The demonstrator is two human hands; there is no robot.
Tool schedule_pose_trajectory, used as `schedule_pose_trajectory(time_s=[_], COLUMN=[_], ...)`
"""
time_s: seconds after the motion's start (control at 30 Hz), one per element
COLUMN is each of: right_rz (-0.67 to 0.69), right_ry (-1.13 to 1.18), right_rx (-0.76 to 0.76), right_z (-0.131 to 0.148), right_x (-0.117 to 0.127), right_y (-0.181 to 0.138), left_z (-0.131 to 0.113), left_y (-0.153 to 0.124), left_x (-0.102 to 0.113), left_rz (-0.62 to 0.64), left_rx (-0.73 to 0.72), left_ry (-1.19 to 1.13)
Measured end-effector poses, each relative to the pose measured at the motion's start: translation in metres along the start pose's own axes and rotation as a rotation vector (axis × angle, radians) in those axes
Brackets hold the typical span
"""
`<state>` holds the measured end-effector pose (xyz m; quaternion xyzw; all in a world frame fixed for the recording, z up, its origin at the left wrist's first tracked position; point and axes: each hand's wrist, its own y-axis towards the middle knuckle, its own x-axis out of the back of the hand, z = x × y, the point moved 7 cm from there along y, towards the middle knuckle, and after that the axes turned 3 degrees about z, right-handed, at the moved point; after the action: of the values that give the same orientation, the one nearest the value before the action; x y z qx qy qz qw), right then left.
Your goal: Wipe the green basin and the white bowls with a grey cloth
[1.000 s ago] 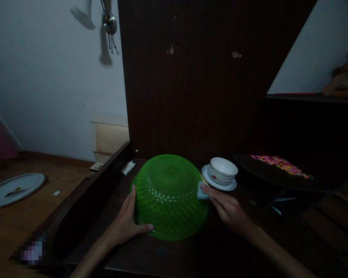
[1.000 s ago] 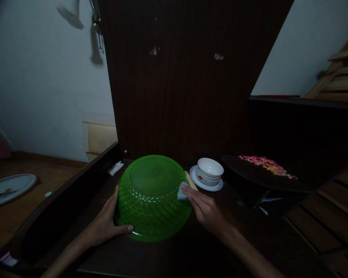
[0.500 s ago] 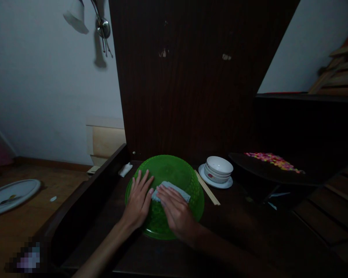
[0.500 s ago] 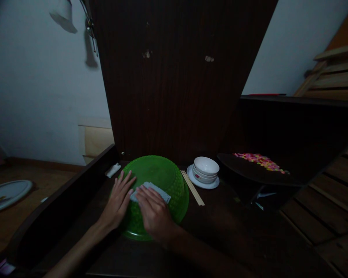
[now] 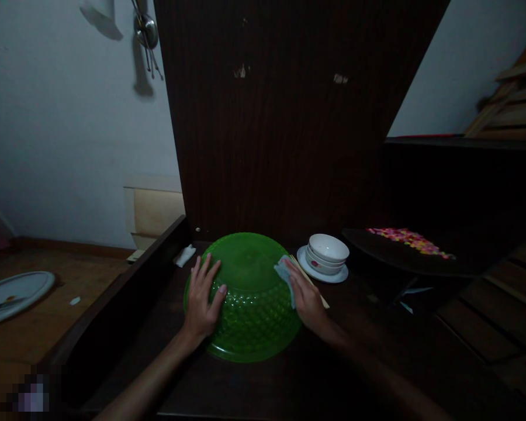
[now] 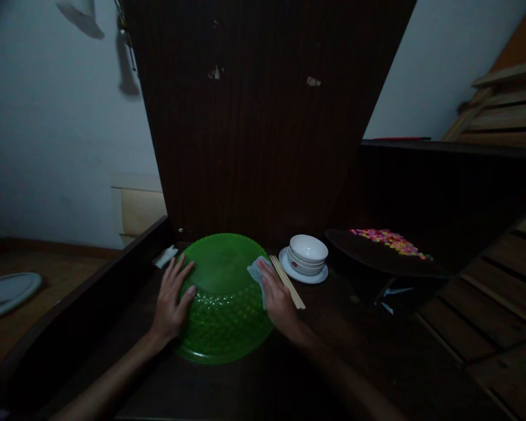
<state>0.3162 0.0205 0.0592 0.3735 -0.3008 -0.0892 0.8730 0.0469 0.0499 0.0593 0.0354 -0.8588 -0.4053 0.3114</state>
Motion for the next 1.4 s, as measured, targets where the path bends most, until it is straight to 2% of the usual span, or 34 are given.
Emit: schedule_pose_trajectory(time_s=[0.07,0.17,0.3,0.4,0.5,0.67,0.83,0.97,1.1,1.23,1.4], right_rz=[-0.084,-0.124,-0.153,-0.181,-0.194,-0.109,0.124,0.259,0.319,0.353,0.379], right_ry=[0.125,0.187,0.201,0.195,0.14,-0.029,-0.206,-0.407,-0.548,-0.653,-0.732], right_rx=[-0.222,-0.303,-0.316,-0.291,-0.255,-0.063,0.324,0.602,0.691,0.748,0.738], right_z=[-0.03,-0.045,-0.035,-0.018,0.004,0.061,0.122,0.144,0.15,0.165,0.176], right_x=[0.003,-0.004,-0.013,-0.014,-0.015,-0.027,-0.056,-0.079,-0.104,-0.136,-0.16], right_y=[0.009,0.018,0.011,-0.003,-0.015,-0.027,-0.034,-0.042,-0.038,-0.022,-0.003], left_z=[0.005,0.013,0.026,0.035,0.041,0.053,0.059,0.058,0.063,0.073,0.083], left_y=[-0.002,-0.003,-0.003,-0.003,-0.001,0.01,0.017,0.016,0.014,0.013,0.011], left_x=[0.001,0.001,0.003,0.007,0.013,0.017,0.017,0.017,0.015,0.013,0.01], left_rz=[-0.036,-0.051,-0.038,-0.013,0.028,0.105,0.113,0.094,0.055,0.018,0.08], left_rx=[0.083,0.158,0.282,0.398,0.451,0.472,0.443,0.415,0.413,0.415,0.491], left_ry=[-0.037,-0.108,-0.214,-0.291,-0.34,-0.417,-0.449,-0.457,-0.499,-0.58,-0.655])
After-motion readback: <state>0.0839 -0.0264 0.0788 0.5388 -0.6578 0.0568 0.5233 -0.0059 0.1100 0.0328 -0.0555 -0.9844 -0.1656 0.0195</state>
